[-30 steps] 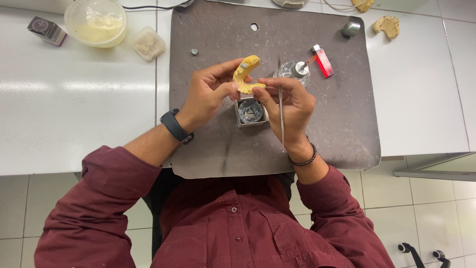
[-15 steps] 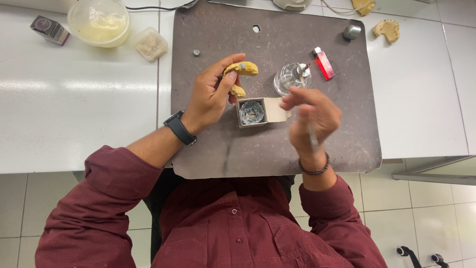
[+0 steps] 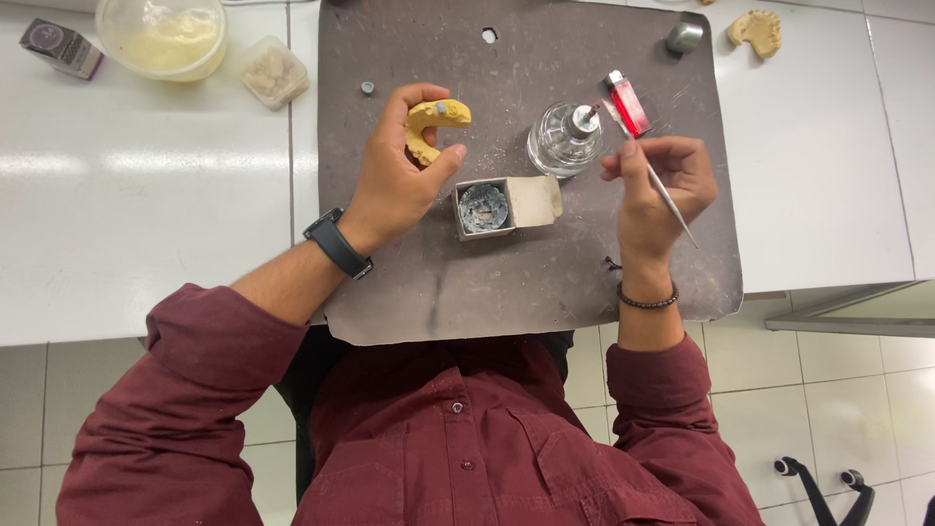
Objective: The person holds a dental prosthesis on a plaster model and uses a metal spatula to apply and shape material on it, repeatedly dipping the instrument into a small box of material and warming it near an alcohol lamp. They rotate the model to work on different areas and use a lighter to heat the instrument.
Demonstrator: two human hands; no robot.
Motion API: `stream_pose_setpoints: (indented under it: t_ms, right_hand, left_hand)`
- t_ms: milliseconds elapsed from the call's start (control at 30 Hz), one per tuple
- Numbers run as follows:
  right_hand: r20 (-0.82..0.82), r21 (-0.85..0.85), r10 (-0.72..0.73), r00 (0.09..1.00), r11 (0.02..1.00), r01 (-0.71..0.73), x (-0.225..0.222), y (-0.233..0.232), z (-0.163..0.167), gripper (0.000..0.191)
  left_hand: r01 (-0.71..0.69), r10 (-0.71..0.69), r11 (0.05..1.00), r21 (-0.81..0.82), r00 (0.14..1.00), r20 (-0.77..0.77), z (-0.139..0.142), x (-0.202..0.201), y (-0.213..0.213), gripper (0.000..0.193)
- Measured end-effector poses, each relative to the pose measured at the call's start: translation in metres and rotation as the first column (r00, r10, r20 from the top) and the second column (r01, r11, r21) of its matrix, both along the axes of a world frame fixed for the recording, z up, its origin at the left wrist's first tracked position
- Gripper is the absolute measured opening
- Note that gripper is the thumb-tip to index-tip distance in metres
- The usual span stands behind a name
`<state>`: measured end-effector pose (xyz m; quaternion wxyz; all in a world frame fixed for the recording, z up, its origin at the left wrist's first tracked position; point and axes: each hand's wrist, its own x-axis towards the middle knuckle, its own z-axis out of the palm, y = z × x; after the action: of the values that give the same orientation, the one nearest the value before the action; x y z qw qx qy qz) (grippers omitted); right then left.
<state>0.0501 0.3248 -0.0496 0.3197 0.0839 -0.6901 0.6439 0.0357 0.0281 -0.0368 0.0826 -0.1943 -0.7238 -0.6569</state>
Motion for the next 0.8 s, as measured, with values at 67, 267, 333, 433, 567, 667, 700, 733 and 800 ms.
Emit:
stream_pose_setpoints:
  t_ms: [67, 267, 333, 433, 567, 667, 700, 733, 800]
  right_hand:
    - [0.002, 0.035, 0.021, 1.0, 0.999, -0.021, 0.002, -0.003, 0.003, 0.014]
    - [0.003, 0.048, -0.02, 1.0, 0.999, 0.02, 0.004, -0.011, 0.012, 0.014]
    - [-0.003, 0.072, -0.015, 1.0, 0.997, 0.015, 0.004, -0.011, 0.013, 0.013]
    - [-0.008, 0.104, -0.007, 1.0, 0.995, 0.008, 0.003, -0.011, 0.012, 0.013]
    - [-0.018, 0.174, -0.021, 1.0, 0.985, 0.024, 0.002, -0.01, 0.012, 0.012]
    - [0.007, 0.157, -0.014, 1.0, 0.988, 0.013, 0.004, -0.01, 0.011, 0.013]
    - [0.004, 0.152, -0.007, 1.0, 0.988, 0.007, 0.004, -0.01, 0.012, 0.013]
    - [0.002, 0.148, 0.0, 1.0, 0.989, 0.0, 0.004, -0.01, 0.012, 0.012]
    - [-0.003, 0.143, 0.006, 1.0, 0.99, -0.006, 0.003, -0.011, 0.012, 0.013]
  left_hand:
    - [-0.021, 0.02, 1.0, -0.018, 0.999, -0.048, 0.0, -0.002, -0.001, 0.052]
    - [-0.034, 0.032, 0.998, -0.043, 0.998, -0.062, 0.001, -0.002, -0.002, 0.059]
    - [-0.023, 0.02, 0.998, -0.06, 0.999, -0.046, 0.002, -0.002, -0.002, 0.063]
    - [-0.001, -0.003, 0.999, -0.049, 0.996, -0.09, 0.002, -0.002, -0.002, 0.064]
    - [-0.008, 0.006, 0.998, -0.066, 0.999, -0.036, 0.002, -0.002, -0.002, 0.061]
    - [-0.024, 0.012, 0.993, -0.115, 0.995, -0.098, 0.001, -0.003, -0.003, 0.06]
    - [-0.028, 0.015, 0.992, -0.124, 0.995, -0.1, 0.001, -0.003, -0.003, 0.06]
    - [-0.032, 0.018, 0.991, -0.133, 0.995, -0.102, 0.001, -0.003, -0.002, 0.059]
    - [-0.034, 0.02, 0.99, -0.137, 0.995, -0.101, 0.001, -0.003, -0.002, 0.059]
